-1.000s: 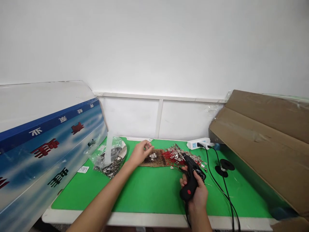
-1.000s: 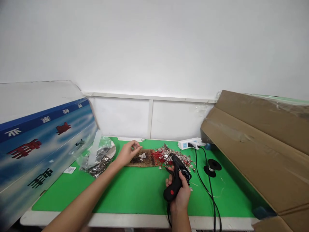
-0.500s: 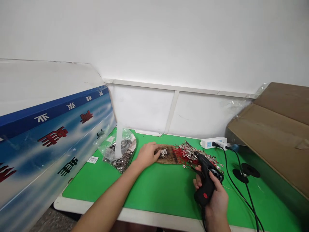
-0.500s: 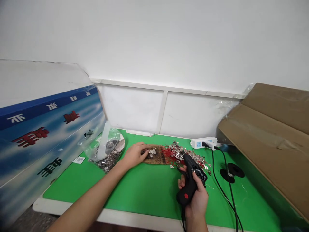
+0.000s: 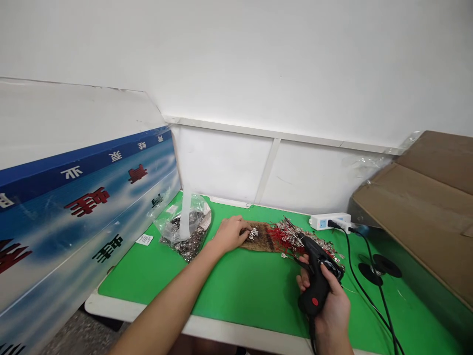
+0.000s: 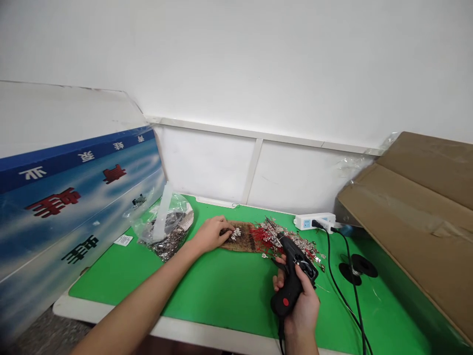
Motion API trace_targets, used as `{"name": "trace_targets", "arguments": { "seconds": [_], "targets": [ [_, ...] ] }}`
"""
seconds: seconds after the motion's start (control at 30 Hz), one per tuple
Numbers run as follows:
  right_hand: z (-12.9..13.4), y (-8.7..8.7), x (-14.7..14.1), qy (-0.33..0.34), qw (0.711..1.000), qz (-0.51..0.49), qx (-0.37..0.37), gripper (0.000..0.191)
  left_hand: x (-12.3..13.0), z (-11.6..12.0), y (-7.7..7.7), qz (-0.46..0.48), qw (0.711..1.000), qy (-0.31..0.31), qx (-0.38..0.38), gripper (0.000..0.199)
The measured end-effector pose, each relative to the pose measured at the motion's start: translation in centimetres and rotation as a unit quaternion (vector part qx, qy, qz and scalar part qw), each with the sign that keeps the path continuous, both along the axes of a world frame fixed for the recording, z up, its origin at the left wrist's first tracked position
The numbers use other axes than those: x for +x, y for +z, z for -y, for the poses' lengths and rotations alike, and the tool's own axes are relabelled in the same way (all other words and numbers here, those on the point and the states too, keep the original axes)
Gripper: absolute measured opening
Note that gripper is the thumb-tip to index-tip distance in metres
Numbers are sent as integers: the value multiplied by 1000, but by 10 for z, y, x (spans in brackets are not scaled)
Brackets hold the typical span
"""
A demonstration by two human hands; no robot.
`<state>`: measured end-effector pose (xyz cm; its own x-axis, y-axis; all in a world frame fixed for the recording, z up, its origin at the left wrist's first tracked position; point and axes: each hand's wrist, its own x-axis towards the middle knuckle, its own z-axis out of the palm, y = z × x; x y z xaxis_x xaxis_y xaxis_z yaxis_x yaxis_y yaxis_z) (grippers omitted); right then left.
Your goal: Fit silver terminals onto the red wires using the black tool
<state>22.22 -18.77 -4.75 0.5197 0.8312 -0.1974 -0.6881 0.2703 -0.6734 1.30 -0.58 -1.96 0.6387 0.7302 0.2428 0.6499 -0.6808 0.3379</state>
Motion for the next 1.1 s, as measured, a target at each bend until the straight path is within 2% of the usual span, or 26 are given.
{"name": "trace_targets", "arguments": {
  "seconds": [0.23,0.63,0.83,1.1],
  "targets": [
    [1,-1,0,4,1000,-5,0,37,2,2,6,2,1000,11,-4,22],
    [-2,-1,0,-10,999,-36,-14,38,6,4,5,9,998,48,-28,19],
    [-3,0,0,-10,999,-30,-14,39,4,2,7,52,998,18,-41,11],
    [-1,0,-2,-12,1000,-24,-10,38,-6,7,10,110,990,-4,-89,17]
  ]
}}
